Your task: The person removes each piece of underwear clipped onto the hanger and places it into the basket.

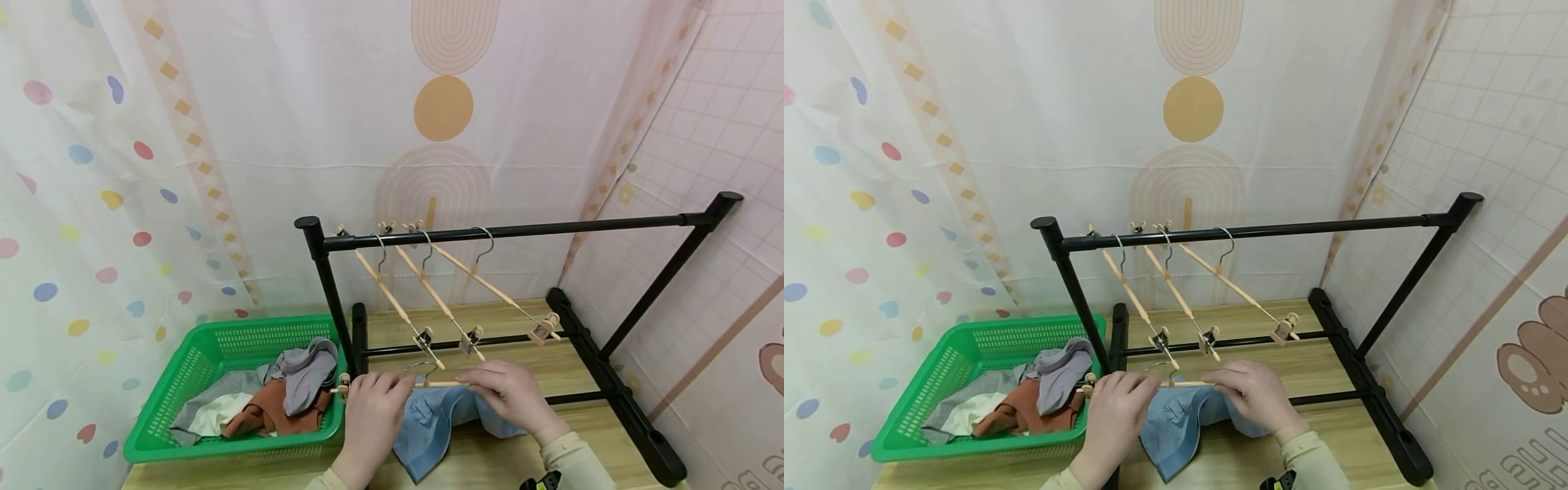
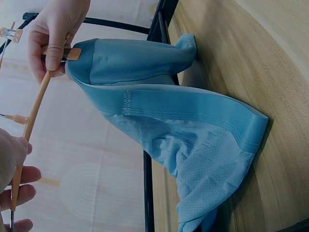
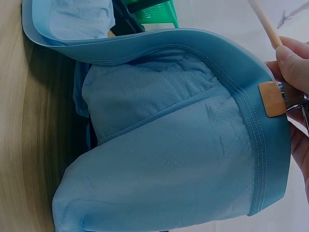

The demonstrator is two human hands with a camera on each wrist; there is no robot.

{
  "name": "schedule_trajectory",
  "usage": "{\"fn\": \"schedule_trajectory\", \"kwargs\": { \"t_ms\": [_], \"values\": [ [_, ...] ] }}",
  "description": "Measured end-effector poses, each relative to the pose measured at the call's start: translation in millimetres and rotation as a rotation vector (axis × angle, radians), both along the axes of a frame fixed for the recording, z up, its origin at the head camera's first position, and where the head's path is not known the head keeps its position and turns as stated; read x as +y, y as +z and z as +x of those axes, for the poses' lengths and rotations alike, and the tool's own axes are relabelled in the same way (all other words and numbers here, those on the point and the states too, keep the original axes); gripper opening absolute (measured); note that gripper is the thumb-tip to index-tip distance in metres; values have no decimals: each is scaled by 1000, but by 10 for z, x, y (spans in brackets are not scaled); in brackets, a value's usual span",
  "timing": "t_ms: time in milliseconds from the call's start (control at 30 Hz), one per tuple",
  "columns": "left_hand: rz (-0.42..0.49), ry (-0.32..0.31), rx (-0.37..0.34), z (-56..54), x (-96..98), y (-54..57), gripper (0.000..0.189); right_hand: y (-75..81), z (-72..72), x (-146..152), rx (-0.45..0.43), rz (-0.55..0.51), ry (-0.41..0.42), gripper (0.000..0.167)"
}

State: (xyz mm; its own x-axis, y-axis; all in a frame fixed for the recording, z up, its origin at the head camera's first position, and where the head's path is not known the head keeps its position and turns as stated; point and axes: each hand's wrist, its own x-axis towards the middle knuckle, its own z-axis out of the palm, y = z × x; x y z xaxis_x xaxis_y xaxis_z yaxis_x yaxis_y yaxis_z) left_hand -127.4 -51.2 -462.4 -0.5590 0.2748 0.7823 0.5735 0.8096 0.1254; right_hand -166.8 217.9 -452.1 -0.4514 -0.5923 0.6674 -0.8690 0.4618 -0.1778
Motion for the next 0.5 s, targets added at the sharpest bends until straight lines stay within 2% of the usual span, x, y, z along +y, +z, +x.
{"fn": "schedule_trajectory", "kwargs": {
  "t_ms": [133,400,500],
  "values": [
    [4,-7,-24,5,3,-10,20,-1,4,-5,-4,1,3,38],
    [-13,15,-24,-3,15,-10,36,9,9,-8,-19,1,7,39],
    [-8,5,-30,-10,9,-22,23,9,9,-4,-34,4,-5,37]
  ]
}}
